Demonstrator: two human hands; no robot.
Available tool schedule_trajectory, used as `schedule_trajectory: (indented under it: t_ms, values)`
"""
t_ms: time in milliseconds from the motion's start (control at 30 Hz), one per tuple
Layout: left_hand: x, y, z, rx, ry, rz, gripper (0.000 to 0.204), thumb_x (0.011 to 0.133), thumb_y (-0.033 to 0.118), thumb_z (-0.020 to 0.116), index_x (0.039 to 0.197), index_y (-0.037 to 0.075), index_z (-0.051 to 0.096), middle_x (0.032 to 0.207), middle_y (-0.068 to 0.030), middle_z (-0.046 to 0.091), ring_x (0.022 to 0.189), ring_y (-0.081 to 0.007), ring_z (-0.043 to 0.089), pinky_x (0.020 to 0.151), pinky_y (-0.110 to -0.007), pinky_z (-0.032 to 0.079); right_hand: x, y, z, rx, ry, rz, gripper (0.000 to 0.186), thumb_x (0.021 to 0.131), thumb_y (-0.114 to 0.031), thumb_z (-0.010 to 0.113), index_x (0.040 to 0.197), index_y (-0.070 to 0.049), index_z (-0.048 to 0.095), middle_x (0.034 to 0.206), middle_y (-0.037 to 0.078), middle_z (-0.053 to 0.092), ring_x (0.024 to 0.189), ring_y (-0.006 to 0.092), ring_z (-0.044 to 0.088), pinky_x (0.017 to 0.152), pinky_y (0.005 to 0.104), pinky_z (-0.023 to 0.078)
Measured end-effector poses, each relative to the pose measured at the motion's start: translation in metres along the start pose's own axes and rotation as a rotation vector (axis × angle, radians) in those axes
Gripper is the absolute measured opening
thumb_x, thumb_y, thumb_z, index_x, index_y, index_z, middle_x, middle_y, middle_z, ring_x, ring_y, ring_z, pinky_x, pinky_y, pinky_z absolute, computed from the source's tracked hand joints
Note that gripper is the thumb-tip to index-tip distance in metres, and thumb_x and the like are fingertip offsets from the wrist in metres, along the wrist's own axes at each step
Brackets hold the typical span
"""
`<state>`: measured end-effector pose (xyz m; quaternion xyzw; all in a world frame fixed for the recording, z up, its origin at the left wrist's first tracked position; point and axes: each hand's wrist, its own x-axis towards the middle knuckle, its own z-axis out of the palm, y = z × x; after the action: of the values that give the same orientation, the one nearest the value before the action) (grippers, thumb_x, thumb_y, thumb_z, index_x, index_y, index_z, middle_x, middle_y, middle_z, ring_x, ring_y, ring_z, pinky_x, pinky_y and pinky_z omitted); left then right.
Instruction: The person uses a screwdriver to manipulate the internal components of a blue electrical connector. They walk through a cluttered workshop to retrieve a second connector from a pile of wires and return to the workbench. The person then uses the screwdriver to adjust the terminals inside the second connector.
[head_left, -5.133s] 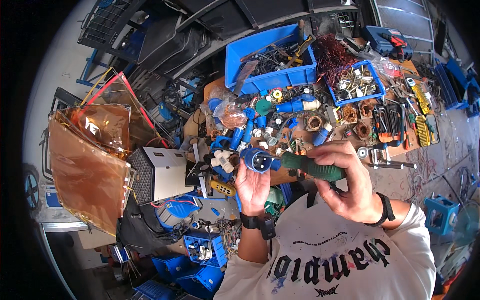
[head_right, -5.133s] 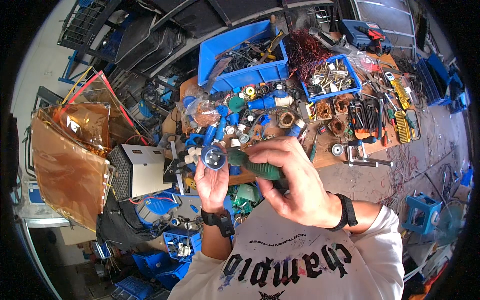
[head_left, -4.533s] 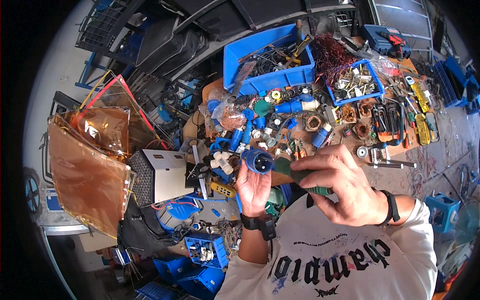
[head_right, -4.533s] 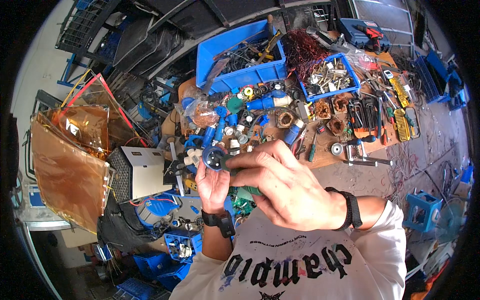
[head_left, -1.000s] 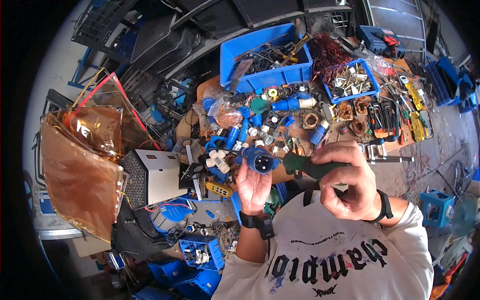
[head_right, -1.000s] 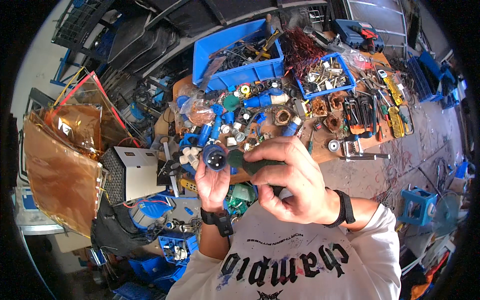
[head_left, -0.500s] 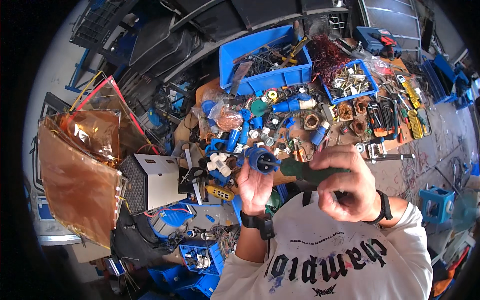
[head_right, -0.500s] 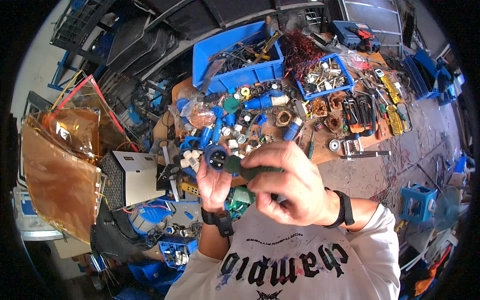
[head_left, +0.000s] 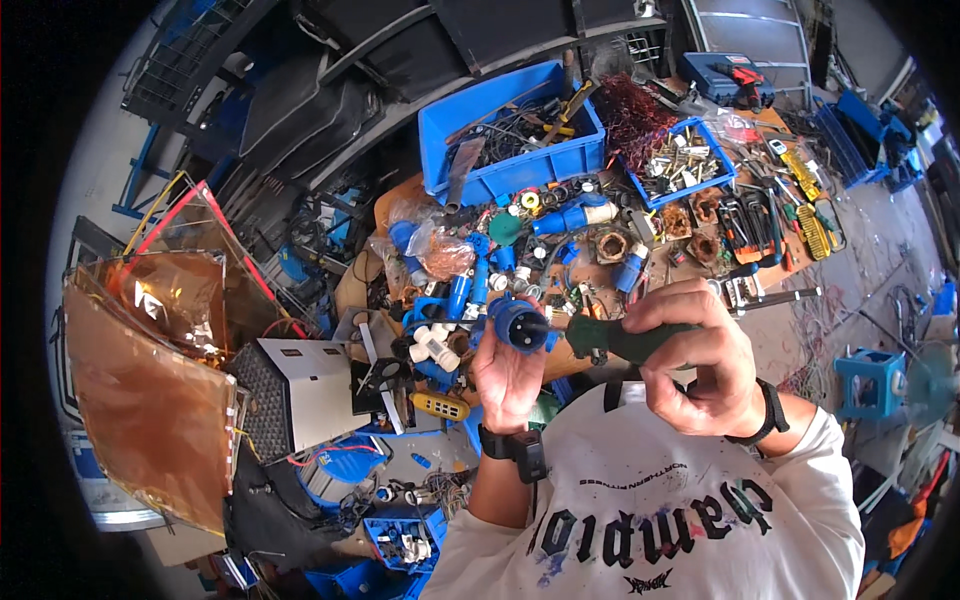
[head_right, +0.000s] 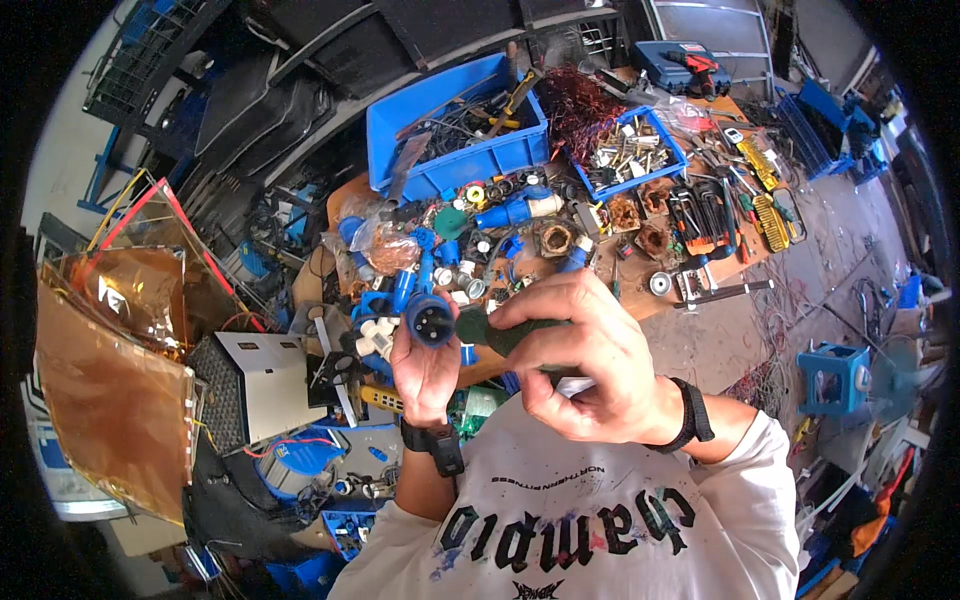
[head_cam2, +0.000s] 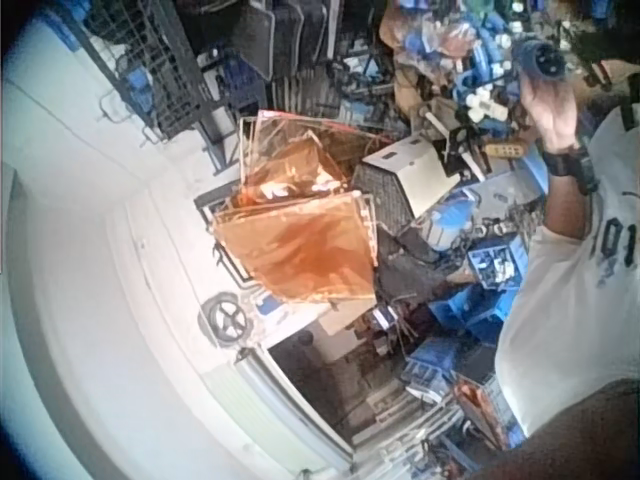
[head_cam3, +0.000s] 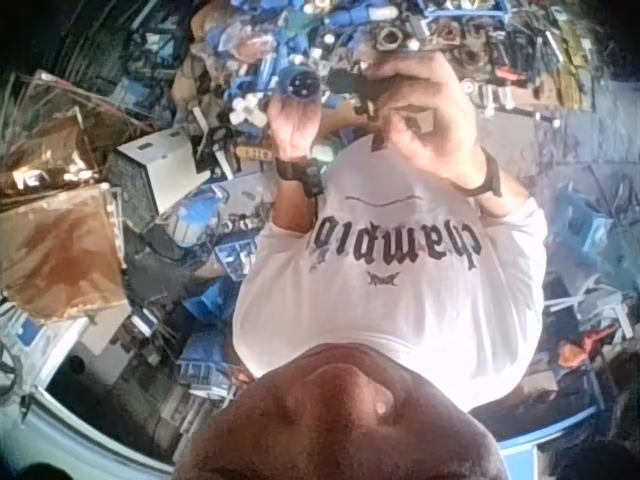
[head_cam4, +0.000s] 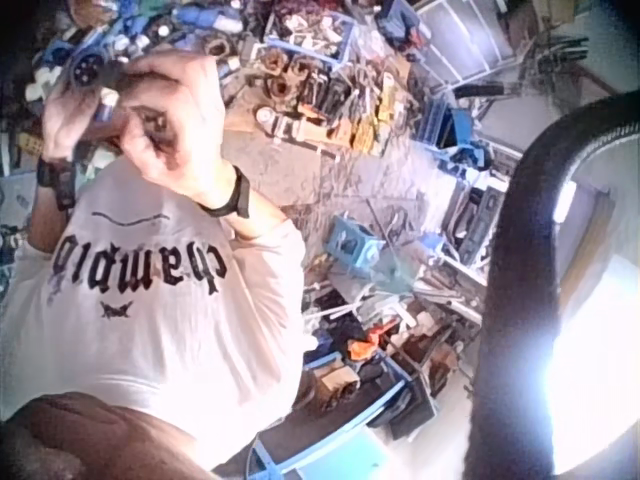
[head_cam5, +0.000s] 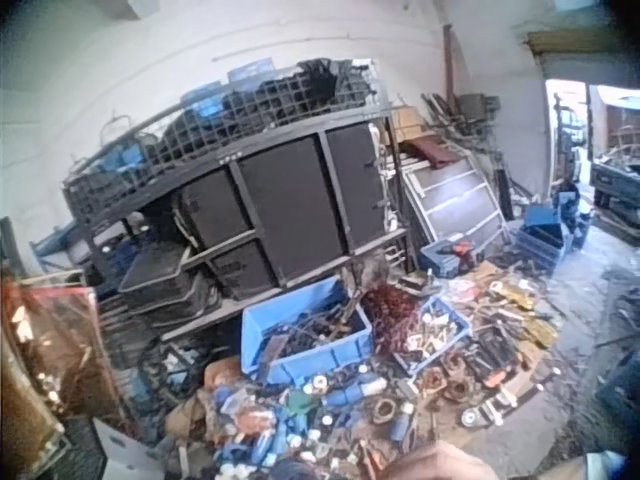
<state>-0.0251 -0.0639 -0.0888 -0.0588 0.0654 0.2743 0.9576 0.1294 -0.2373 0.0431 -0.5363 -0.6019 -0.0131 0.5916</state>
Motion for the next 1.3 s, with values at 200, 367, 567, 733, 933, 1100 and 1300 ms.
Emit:
schedule_trajectory:
  t_ms: [200, 367, 567, 733, 933, 1100, 1300]
  values:
    - [0.004, 0.011, -0.014, -0.041, 0.050, -0.126, 0.045, 0.095, 0.019, 0.056, 0.129, -0.007, 0.043, 0.132, -0.0238, 0.046, 0.126, -0.0364, 0.045, 0.109, -0.045, 0.038, 0.001, -0.018, 0.007, -0.163, 0.021, -0.015, 0.027, 0.070, 0.002, 0.067, 0.095, -0.005, 0.059, 0.105, 0.015, 0.061, 0.089, 0.0293, 0.060, 0.077, 0.0392, 0.050]
    - [0.003, 0.008, -0.015, -0.119, 0.058, -0.170, 0.040, 0.097, 0.020, 0.052, 0.126, -0.006, 0.047, 0.132, -0.0237, 0.049, 0.126, -0.0343, 0.046, 0.109, -0.045, 0.038, 0.004, -0.024, 0.016, -0.239, -0.007, -0.027, 0.032, 0.066, 0.005, 0.067, 0.095, -0.006, 0.059, 0.104, 0.015, 0.061, 0.088, 0.0292, 0.061, 0.072, 0.0382, 0.051]
    - [-0.007, -0.001, -0.006, -0.068, 0.030, -0.096, 0.038, 0.096, 0.020, 0.055, 0.125, -0.004, 0.049, 0.130, -0.0227, 0.050, 0.127, -0.0333, 0.046, 0.108, -0.043, 0.040, -0.001, -0.029, 0.018, -0.218, -0.005, -0.065, 0.035, 0.064, 0.007, 0.066, 0.096, -0.006, 0.058, 0.105, 0.016, 0.061, 0.088, 0.0307, 0.061, 0.075, 0.0391, 0.052]
    - [-0.012, -0.016, -0.003, 0.022, 0.027, 0.002, 0.036, 0.096, 0.018, 0.055, 0.124, -0.004, 0.049, 0.129, -0.0224, 0.051, 0.126, -0.0335, 0.046, 0.107, -0.043, 0.040, 0.000, -0.024, 0.006, -0.187, -0.034, -0.089, 0.036, 0.064, 0.007, 0.067, 0.096, -0.006, 0.057, 0.105, 0.015, 0.061, 0.091, 0.0312, 0.061, 0.076, 0.0396, 0.052]
    - [-0.017, -0.047, 0.009, 0.082, -0.004, 0.090, 0.032, 0.095, 0.016, 0.056, 0.118, -0.005, 0.054, 0.126, -0.0205, 0.055, 0.125, -0.0338, 0.046, 0.109, -0.043, 0.039, -0.013, -0.015, -0.031, -0.118, -0.012, -0.090, 0.034, 0.065, 0.007, 0.067, 0.095, -0.005, 0.057, 0.105, 0.015, 0.061, 0.091, 0.0313, 0.061, 0.075, 0.0403, 0.051]
    - [-0.014, -0.070, 0.003, 0.163, 0.004, 0.182, 0.034, 0.095, 0.018, 0.056, 0.122, -0.003, 0.053, 0.128, -0.0186, 0.055, 0.125, -0.0298, 0.049, 0.110, -0.044, 0.037, -0.025, 0.001, -0.065, -0.060, 0.007, -0.076, 0.031, 0.068, 0.005, 0.067, 0.095, -0.005, 0.057, 0.106, 0.016, 0.061, 0.092, 0.0313, 0.061, 0.078, 0.0409, 0.050]
    - [-0.015, -0.102, 0.009, 0.229, 0.034, 0.241, 0.036, 0.096, 0.018, 0.054, 0.124, -0.004, 0.051, 0.128, -0.0181, 0.056, 0.124, -0.0299, 0.049, 0.109, -0.044, 0.037, -0.041, 0.025, -0.093, 0.023, 0.024, -0.039, 0.025, 0.074, 0.001, 0.067, 0.096, -0.004, 0.056, 0.107, 0.016, 0.061, 0.092, 0.0303, 0.061, 0.078, 0.0399, 0.049]
